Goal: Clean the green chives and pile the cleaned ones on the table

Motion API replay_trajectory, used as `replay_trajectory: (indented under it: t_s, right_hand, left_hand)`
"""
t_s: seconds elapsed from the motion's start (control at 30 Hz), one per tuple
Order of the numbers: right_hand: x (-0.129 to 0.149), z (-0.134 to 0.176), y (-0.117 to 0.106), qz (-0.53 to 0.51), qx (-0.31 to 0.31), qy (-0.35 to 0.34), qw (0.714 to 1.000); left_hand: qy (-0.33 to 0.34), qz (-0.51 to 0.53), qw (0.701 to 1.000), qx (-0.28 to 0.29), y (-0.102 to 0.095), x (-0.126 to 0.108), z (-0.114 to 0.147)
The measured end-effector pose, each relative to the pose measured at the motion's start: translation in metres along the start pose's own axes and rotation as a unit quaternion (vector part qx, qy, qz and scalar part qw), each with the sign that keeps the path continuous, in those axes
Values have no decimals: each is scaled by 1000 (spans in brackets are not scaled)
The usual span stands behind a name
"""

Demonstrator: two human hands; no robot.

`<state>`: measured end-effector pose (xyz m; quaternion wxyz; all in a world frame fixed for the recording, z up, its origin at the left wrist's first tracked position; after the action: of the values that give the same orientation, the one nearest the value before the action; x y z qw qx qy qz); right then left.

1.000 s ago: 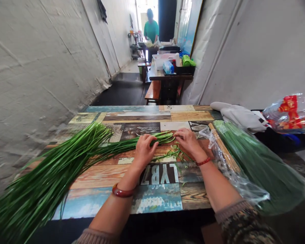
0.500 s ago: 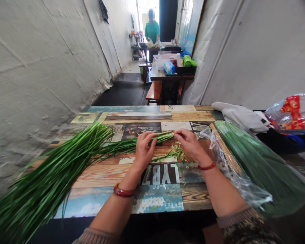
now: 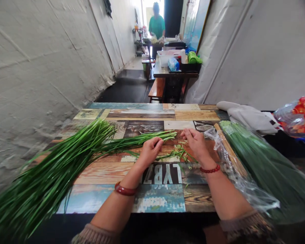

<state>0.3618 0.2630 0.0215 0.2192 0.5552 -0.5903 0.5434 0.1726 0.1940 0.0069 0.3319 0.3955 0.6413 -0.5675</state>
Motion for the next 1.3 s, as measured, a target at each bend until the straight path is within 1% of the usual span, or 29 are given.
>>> replay_trajectory:
  t_s: [0.07, 0.1, 0.2, 0.27, 0.33, 0.4, 0.47, 0.53, 0.67, 0.83, 0.9, 0.97, 1.03, 1.13, 1.23, 1.3]
  right_hand:
    - [-2, 0, 0, 6, 12, -1, 1000]
    - [-2, 0, 1, 27, 22, -9, 999]
    - [3, 1, 9, 116, 73, -67, 988]
    - [4, 1, 15, 142, 101, -99, 980]
    - [1, 1, 16, 111, 94, -87, 985]
    - [-1, 0, 17, 29, 78, -50, 995]
    - [-1, 1, 21, -61, 86, -21, 994]
    - [3, 3, 27, -105, 104, -16, 989]
    - [10, 7, 35, -92, 109, -27, 989]
    - [11, 8, 37, -62, 95, -40, 993]
    - [11, 9, 37, -52, 90, -47, 993]
    - [12, 9, 38, -36, 83, -59, 994]
    - [13, 10, 39, -7, 73, -74, 995]
    - [17, 12, 42, 78, 43, -106, 990]
    - [26, 16, 48, 197, 27, -162, 967]
    - [31, 18, 53, 259, 39, -193, 946]
  left_hand:
    - [-14, 27, 999, -12, -1, 4, -1]
    - [-18, 39, 999, -16, -1, 5, -1]
    - [-17, 60, 998, -22, -2, 8, -2]
    - [-10, 64, 998, -21, -2, 8, -3]
    - [0, 61, 998, -14, -1, 7, -3]
    - [10, 51, 999, -3, 1, 6, -2]
    - [18, 39, 999, 14, 4, 5, -1]
    - [24, 32, 999, 34, 7, 3, 0]
    - [22, 38, 998, 53, 10, -1, 1]
    - [-6, 73, 995, 64, 11, -3, 3]
    - [-3, 73, 995, 69, 11, -5, 3]
    - [17, 38, 997, 58, 10, -7, 3]
    - [43, -13, 998, 35, 9, -7, 2]
    - [63, -61, 996, 21, 10, -4, 1]
    - [65, -84, 994, 24, 12, 0, 1]
    - [64, -95, 993, 22, 12, -1, 2]
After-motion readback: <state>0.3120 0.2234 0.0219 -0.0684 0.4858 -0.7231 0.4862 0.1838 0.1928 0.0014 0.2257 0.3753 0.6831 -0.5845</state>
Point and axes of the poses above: each hand's wrist, its own z-axis away from the middle knuckle, its own y-axis out of the palm, x = y × z, the point moved 4 cm from there along -z, towards the middle knuckle, and after that the axes turned 8 degrees about x, right-handed, at the moved point
